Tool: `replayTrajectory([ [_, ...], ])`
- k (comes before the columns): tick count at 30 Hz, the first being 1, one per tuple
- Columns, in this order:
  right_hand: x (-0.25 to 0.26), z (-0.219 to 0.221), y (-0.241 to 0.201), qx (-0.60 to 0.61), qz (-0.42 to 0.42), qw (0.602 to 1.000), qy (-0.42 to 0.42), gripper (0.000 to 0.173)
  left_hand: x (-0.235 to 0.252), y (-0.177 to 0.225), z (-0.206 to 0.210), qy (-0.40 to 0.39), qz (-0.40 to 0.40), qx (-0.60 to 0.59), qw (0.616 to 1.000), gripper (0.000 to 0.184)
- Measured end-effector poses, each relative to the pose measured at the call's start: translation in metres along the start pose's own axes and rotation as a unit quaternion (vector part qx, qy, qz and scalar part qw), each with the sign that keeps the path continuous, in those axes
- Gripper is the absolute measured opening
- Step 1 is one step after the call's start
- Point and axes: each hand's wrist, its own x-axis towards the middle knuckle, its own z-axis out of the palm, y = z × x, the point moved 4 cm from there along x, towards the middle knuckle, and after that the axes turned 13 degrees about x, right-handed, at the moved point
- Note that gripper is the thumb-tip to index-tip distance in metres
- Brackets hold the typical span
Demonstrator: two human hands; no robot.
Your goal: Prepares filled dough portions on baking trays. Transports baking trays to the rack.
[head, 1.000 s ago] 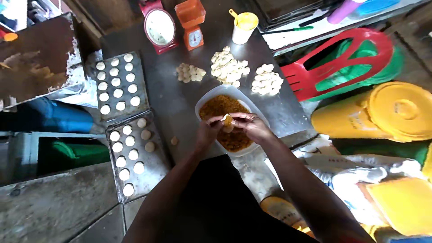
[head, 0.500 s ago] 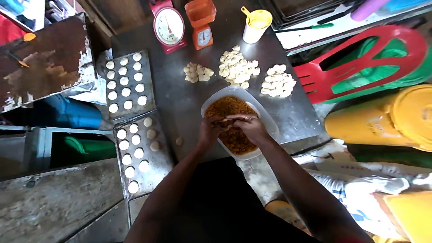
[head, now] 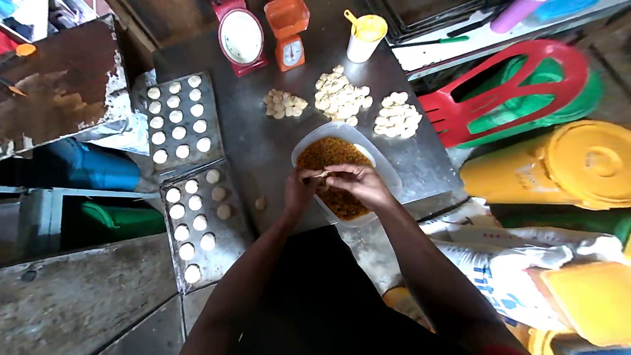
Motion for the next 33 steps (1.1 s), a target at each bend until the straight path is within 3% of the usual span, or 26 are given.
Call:
replayTrajectory([
  [4,0.006,0.015,0.008,-0.102,-0.151,0.979,0.089,0.015,-0.011,0.001,-0.008,0.004,0.015,0.02,1.0,0.036],
  [6,0.004,0.026,0.009,-0.088,-0.148,0.981,0.088,0.014,-0.016,-0.006,-0.012,0.025,0.007,-0.008,1.0,0.034],
  [10,-0.006,0.055,0.003,-0.061,-0.119,0.991,-0.002,0.026,-0.028,-0.023,-0.029,0.091,-0.031,-0.085,0.992,0.018],
  [14,0.002,0.076,0.023,-0.106,-0.164,0.979,0.051,0.011,-0.042,-0.032,-0.038,0.061,-0.069,-0.07,0.993,0.024],
  [17,0.01,0.088,0.035,-0.147,-0.058,0.987,-0.016,0.018,-0.055,-0.049,-0.042,0.05,-0.087,-0.018,0.995,0.044],
  [20,0.011,0.098,0.044,-0.204,0.019,0.971,-0.12,0.033,-0.06,-0.075,-0.051,0.044,-0.107,-0.034,0.993,0.041],
  [24,0.013,0.104,0.082,-0.219,0.002,0.972,-0.085,0.016,-0.057,-0.105,-0.049,0.001,-0.107,-0.033,0.994,0.021],
  [29,0.026,0.12,0.12,-0.18,0.155,0.962,-0.138,0.038,-0.043,-0.148,-0.039,-0.019,-0.106,0.146,0.983,0.016],
  [33,0.018,0.131,0.216,-0.261,0.136,0.95,-0.107,0.026,-0.054,-0.222,0.012,-0.105,-0.136,0.225,0.959,0.027],
])
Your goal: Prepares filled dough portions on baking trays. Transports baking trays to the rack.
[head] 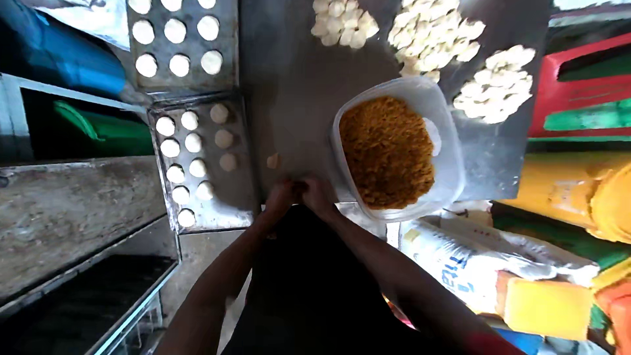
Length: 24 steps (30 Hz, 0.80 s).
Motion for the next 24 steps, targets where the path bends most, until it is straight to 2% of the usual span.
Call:
replayTrajectory([
  [3,0.004,0.001,0.017,0.013,-0.016,1.0,-0.011,0.023,-0.01,-0.01,0.019,-0.005,-0.025,-0.024,0.999,0.037],
  [5,-0.002,-0.01,0.014,0.022,-0.006,1.0,-0.021,0.031,-0.028,-0.01,0.02,0.006,-0.062,-0.063,0.996,0.051],
  [8,-0.004,-0.012,0.01,0.005,-0.033,0.999,-0.031,0.025,-0.028,-0.01,0.016,0.045,-0.1,-0.094,0.989,0.036],
  [10,-0.001,-0.005,0.015,-0.023,-0.063,0.997,-0.04,0.019,-0.02,-0.007,0.014,0.054,-0.087,-0.096,0.99,0.024],
  [12,0.008,-0.003,0.011,-0.077,-0.065,0.993,-0.057,0.022,-0.014,-0.006,0.015,0.052,-0.066,-0.081,0.993,0.022],
  [14,0.013,0.0,0.0,-0.159,-0.057,0.983,-0.078,0.022,-0.011,-0.008,0.02,0.027,-0.061,-0.068,0.995,0.027],
  [16,0.012,0.006,-0.009,-0.221,-0.047,0.97,-0.086,0.032,-0.009,-0.006,0.021,0.013,-0.069,-0.067,0.995,0.028],
  [19,0.005,0.012,-0.024,-0.261,-0.025,0.961,-0.092,0.048,-0.015,-0.006,0.004,-0.002,-0.049,-0.102,0.994,0.035],
  [22,-0.001,0.013,-0.021,-0.255,0.005,0.961,-0.107,0.043,-0.047,-0.027,-0.022,-0.004,-0.023,-0.168,0.985,0.037],
  [24,-0.007,0.015,-0.029,-0.229,0.037,0.964,-0.13,0.042,-0.087,-0.055,-0.049,0.04,-0.056,-0.203,0.977,0.037],
])
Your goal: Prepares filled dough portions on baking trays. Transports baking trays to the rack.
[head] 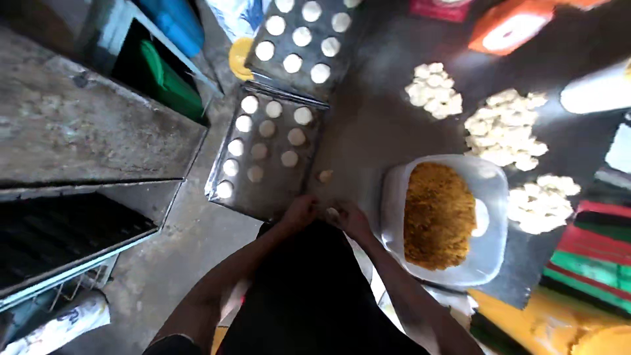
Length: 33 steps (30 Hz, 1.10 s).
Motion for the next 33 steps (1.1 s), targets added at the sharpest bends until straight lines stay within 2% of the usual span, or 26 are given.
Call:
replayTrajectory([
  [3,-0.019,0.006,-0.048,0.056,-0.059,0.997,-0.01,0.039,-0.041,-0.05,-0.062,0.137,-0.068,0.029,0.988,0.034],
  [6,-0.021,0.034,-0.107,0.068,-0.188,0.98,0.005,0.034,-0.046,-0.1,-0.105,0.244,-0.096,0.114,0.958,0.03],
  [9,0.006,0.073,-0.134,0.002,-0.328,0.943,0.062,0.035,-0.036,-0.118,-0.13,0.264,-0.06,0.169,0.948,0.028],
  [12,0.038,0.117,-0.123,-0.079,-0.424,0.894,0.125,0.04,-0.023,-0.131,-0.127,0.247,-0.035,0.161,0.955,0.024],
  [14,0.052,0.139,-0.108,-0.164,-0.417,0.886,0.12,0.049,-0.02,-0.136,-0.119,0.231,-0.034,0.132,0.963,0.025],
  [16,0.053,0.139,-0.11,-0.171,-0.38,0.904,0.1,0.053,-0.022,-0.136,-0.116,0.214,-0.046,0.097,0.971,0.029],
  [18,0.044,0.114,-0.118,-0.049,-0.331,0.938,0.094,0.044,-0.022,-0.136,-0.114,0.214,-0.058,0.089,0.971,0.03],
  [20,0.04,0.071,-0.116,0.032,-0.263,0.942,0.206,0.034,-0.017,-0.133,-0.118,0.216,-0.068,0.112,0.968,0.032],
  [22,0.043,0.027,-0.102,0.051,-0.142,0.951,0.27,0.034,-0.023,-0.119,-0.118,0.231,-0.066,0.132,0.962,0.032],
  [24,0.053,0.003,-0.087,0.046,-0.028,0.968,0.247,0.042,-0.037,-0.085,-0.117,0.239,-0.044,0.115,0.963,0.03],
  [26,0.063,0.003,-0.076,0.055,0.023,0.981,0.183,0.04,-0.035,-0.055,-0.106,0.235,0.007,0.067,0.97,0.029],
  [28,0.058,0.002,-0.081,0.109,-0.005,0.984,0.138,0.036,-0.021,-0.035,-0.09,0.2,0.052,0.009,0.978,0.034],
  [31,0.016,-0.006,-0.103,0.181,-0.105,0.969,0.133,0.034,-0.011,-0.005,-0.073,0.14,0.055,-0.062,0.987,0.043],
  [33,-0.018,-0.01,-0.108,0.239,-0.148,0.951,0.129,0.032,-0.009,0.011,-0.06,0.144,0.086,-0.09,0.982,0.037],
])
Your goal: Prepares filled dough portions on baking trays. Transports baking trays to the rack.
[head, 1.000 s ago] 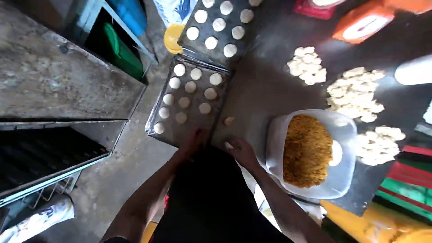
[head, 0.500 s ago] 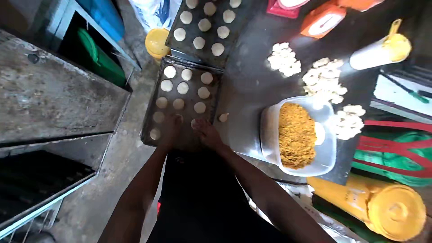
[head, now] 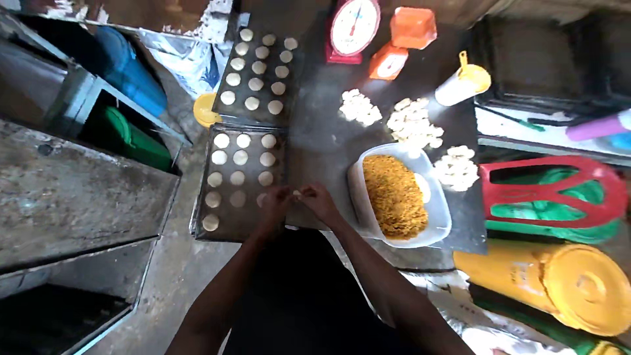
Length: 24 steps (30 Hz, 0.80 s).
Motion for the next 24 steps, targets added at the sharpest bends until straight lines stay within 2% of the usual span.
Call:
replayTrajectory([
  [2,-0.023,-0.01,-0.008,0.07,-0.008,0.997,0.028,0.035,-0.002,0.019,0.012,0.006,0.03,-0.002,1.0,0.026],
  [4,-0.037,-0.024,-0.009,0.085,-0.029,0.994,0.069,0.04,-0.005,0.043,0.023,0.01,0.062,0.007,0.998,0.025],
  [6,-0.047,-0.042,-0.009,0.036,-0.067,0.992,0.102,0.028,-0.009,0.067,0.036,0.012,0.103,0.014,0.995,0.027],
  [8,-0.056,-0.062,-0.014,0.042,-0.06,0.991,0.113,0.024,-0.01,0.082,0.047,0.008,0.125,0.02,0.992,0.027],
  [10,-0.065,-0.082,-0.02,0.188,0.016,0.975,0.119,0.026,-0.009,0.094,0.055,-0.002,0.138,0.015,0.99,0.025],
  [12,-0.075,-0.094,-0.015,0.358,0.066,0.921,0.137,0.032,-0.006,0.103,0.066,-0.017,0.15,-0.019,0.988,0.019],
  [13,-0.081,-0.098,-0.007,0.375,0.066,0.914,0.141,0.031,-0.004,0.106,0.073,-0.045,0.148,-0.044,0.987,0.017],
  [14,-0.089,-0.102,0.003,0.351,0.059,0.924,0.139,0.03,-0.004,0.107,0.081,-0.091,0.123,-0.081,0.985,0.017],
  [16,-0.104,-0.112,0.02,0.281,0.056,0.951,0.119,0.029,-0.009,0.113,0.097,-0.197,0.015,-0.178,0.964,0.018],
  [19,-0.124,-0.137,0.03,0.326,0.096,0.939,0.047,0.023,-0.018,0.12,0.124,-0.299,-0.091,-0.256,0.915,0.016],
  [21,-0.126,-0.165,0.028,0.369,0.141,0.919,0.006,0.017,-0.015,0.129,0.141,-0.314,-0.081,-0.252,0.912,0.018],
  [22,-0.12,-0.185,0.029,0.366,0.154,0.918,0.011,0.016,-0.009,0.135,0.148,-0.308,-0.053,-0.233,0.921,0.022],
  [24,-0.1,-0.234,0.042,0.273,0.139,0.949,0.079,0.02,0.01,0.143,0.158,-0.277,0.006,-0.163,0.947,0.032],
])
